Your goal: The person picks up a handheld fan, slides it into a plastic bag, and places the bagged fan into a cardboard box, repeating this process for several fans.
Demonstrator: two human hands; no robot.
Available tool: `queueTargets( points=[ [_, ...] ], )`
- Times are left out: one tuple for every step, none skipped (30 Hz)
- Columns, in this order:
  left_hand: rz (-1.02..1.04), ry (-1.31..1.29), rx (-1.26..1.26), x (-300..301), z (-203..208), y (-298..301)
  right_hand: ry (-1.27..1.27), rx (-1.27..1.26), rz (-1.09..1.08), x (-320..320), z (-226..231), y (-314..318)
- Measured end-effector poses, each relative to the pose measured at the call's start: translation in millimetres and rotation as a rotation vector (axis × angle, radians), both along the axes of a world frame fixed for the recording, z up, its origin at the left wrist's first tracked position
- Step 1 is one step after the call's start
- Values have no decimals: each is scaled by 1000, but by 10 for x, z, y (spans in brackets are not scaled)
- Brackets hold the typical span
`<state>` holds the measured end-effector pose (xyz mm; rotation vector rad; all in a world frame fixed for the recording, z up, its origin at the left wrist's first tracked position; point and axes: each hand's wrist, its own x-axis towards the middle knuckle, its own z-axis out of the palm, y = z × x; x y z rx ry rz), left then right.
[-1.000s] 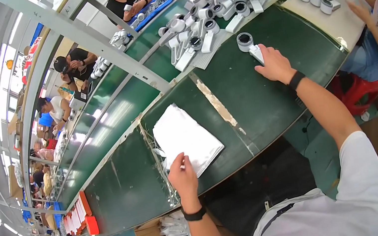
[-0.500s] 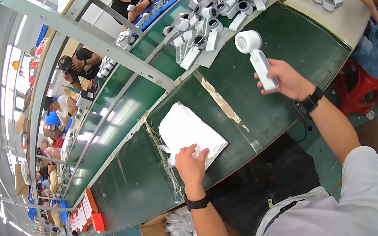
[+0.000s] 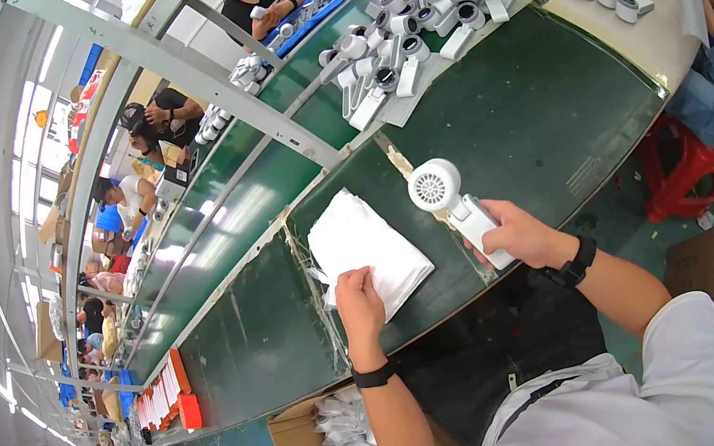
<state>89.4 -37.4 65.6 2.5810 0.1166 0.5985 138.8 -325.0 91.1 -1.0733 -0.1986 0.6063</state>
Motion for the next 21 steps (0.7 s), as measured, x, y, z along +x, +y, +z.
queueTargets(
  points=[
    [-1,-1,1,4,2,2,-16,-1,12,-19,5,21],
    [6,-38,19,11,-4,9,-33,-3,25,-34,14,41],
    [13,-75,37,14,-6,14,-11,-11,35,-48,37,47],
    [12,-75,37,17,-3,10,-11,-11,34,-55,8,53],
    [45,-86,-34,19,-2,5,-17,-18,31,-60,-45,67],
    [78,-98,-105,22,-2,-1,-23,-25,29,-67,-81,79],
    [79,-98,-103,41,-5,-8,-23,-23,29,-79,-91,101],
    [193,-226,-225,80,-10,-24,-37,-40,41,-90,-92,129],
    [308,-354,-347,105,-8,-29,-51,-58,52,-105,-93,161],
    [308,-354,-347,115,22,-47,-51,-57,53,-118,-92,185],
    [227,-198,-283,111,52,-64,-56,-81,65,-135,-89,215],
    [146,-42,-219,95,86,-84,-62,-105,77,-156,-86,244],
    [118,209,-218,74,141,-96,-46,-95,92,-174,-83,263],
    [118,208,-217,64,143,-82,-47,-94,93,-187,-88,272],
    [104,122,-321,47,136,-66,-52,-107,113,-197,-96,279],
    [84,39,-424,34,135,-53,-54,-120,128,-208,-105,285],
    [81,41,-423,24,138,-42,-55,-139,134,-214,-107,292],
    [79,-24,-576,14,144,-33,-53,-138,131,-219,-98,299],
    [82,-92,-728,-4,167,-28,-59,-148,149,-215,-83,307],
    [84,-160,-880,-28,194,-22,-64,-158,168,-213,-75,317],
    [45,-48,-913,-76,233,-12,-63,-157,170,-209,-90,336]
  ],
)
